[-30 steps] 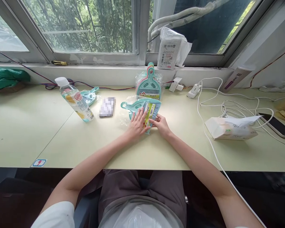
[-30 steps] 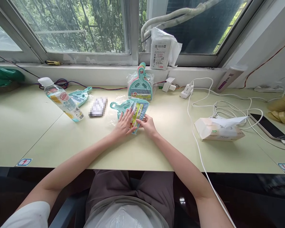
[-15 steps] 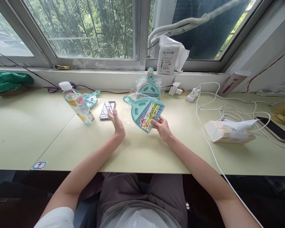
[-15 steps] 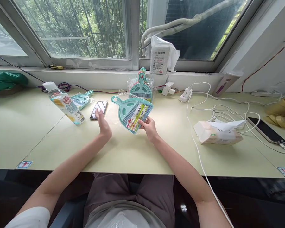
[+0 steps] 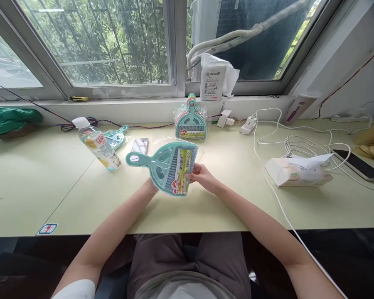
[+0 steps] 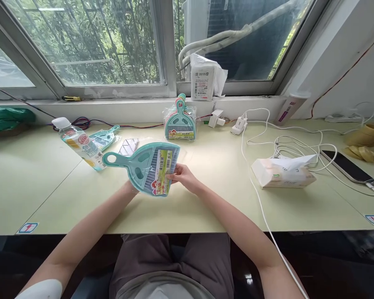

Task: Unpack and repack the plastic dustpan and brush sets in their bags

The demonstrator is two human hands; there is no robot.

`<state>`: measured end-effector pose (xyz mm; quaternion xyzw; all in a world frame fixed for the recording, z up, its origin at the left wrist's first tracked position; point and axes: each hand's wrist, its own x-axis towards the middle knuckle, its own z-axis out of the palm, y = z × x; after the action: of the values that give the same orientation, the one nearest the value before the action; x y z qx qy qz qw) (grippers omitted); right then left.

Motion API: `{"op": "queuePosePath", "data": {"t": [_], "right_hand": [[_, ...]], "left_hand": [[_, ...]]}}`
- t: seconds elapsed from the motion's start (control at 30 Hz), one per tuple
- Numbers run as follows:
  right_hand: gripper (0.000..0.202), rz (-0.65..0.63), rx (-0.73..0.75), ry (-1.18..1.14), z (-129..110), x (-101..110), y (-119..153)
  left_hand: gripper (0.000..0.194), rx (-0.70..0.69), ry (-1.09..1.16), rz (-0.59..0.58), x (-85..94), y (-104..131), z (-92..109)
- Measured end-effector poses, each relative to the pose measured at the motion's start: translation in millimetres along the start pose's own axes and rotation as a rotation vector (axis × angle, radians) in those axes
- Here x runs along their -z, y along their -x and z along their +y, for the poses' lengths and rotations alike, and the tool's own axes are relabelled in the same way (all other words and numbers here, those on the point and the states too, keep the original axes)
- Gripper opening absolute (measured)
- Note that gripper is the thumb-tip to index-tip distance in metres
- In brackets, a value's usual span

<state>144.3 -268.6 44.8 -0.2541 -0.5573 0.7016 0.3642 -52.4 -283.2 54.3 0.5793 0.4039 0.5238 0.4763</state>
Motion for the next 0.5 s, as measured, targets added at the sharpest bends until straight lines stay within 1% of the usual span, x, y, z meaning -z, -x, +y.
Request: {"op": "queuePosePath", "data": {"t": [0.07,0.1,0.13,0.17,0.27,0.33,0.4,0.5], "right_hand": [[0.046,0.019,0.009,-0.032,-1.9,-4.6,1.6],[0.046,0.039,0.018,-0.05,-3.0,-5.8,1.9],[0.046,0.068,0.032,-0.068,-3.8,-6.1,1.5],[0.046,0.105,0.047,-0.082,-4.2,-5.4,0.6],[0.048,0.252,0.091,-0.123,-2.7,1.8,-4.8],[0.048,0.343,0.104,-0.16,-0.4,7.8,-8.7],[0.046,0.393,0.107,-0.196,1.5,12.0,-11.4],[0.044,0.419,0.121,-0.244,2.8,13.8,-12.7]], "left_hand": [[0.068,0.06,-0.041,-0.226,-10.2,0.5,-1.0],[0.069,0.1,0.0,-0.294,-14.8,-0.7,-0.4],[0.072,0.119,0.039,-0.308,-18.7,-2.5,0.6],[0.074,0.121,0.082,-0.278,-21.9,-4.5,2.0],[0.082,0.077,0.214,-0.073,-26.7,-10.2,7.0],[0.089,0.049,0.27,0.01,-27.7,-12.5,9.5],[0.09,0.049,0.302,0.024,-29.7,-13.0,9.2],[0.073,0.116,0.328,0.029,-37.7,-9.9,2.1]]}}
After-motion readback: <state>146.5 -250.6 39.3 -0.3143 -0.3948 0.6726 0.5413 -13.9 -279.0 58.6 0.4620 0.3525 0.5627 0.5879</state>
